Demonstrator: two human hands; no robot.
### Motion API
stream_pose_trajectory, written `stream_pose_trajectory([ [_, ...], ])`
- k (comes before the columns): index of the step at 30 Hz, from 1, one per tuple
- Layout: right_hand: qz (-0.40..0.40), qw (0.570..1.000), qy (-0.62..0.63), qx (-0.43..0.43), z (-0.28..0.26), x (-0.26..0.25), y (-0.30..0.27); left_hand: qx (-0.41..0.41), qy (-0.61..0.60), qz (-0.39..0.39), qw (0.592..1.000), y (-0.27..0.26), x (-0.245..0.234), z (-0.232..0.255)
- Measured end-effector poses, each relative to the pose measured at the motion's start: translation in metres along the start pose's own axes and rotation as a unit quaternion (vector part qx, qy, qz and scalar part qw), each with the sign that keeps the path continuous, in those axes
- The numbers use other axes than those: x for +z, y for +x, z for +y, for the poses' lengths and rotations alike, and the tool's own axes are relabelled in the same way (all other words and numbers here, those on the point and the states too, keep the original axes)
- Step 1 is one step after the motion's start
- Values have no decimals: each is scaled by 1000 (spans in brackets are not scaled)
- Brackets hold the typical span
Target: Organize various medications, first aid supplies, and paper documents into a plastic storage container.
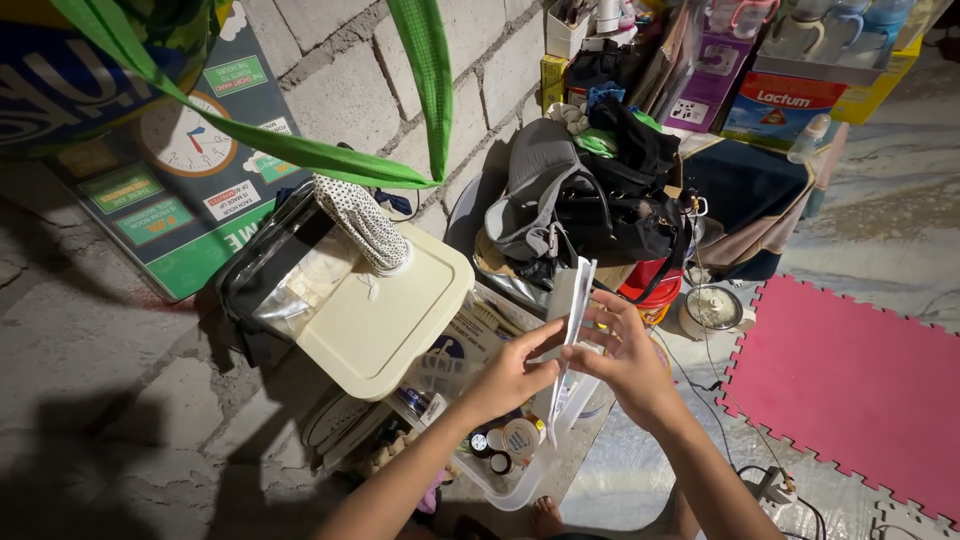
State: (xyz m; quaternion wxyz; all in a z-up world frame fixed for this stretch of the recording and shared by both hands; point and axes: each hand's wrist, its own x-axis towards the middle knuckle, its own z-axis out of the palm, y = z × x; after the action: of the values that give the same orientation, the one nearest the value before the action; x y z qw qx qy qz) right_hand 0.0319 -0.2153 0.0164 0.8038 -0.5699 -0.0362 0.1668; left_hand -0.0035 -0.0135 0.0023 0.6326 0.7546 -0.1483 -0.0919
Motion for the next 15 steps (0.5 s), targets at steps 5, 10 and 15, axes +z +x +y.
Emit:
stream_pose_trajectory([
  [5, -3, 998, -57, -28, 16, -14, 5, 20, 4, 70, 997, 5, 8, 12],
  [10, 40, 999, -36, 9, 14, -23, 4, 69, 12, 136, 988, 9, -24, -7],
  [15, 118, 991, -54, 22, 15, -42, 7, 11, 8, 245, 969, 3, -64, 2],
])
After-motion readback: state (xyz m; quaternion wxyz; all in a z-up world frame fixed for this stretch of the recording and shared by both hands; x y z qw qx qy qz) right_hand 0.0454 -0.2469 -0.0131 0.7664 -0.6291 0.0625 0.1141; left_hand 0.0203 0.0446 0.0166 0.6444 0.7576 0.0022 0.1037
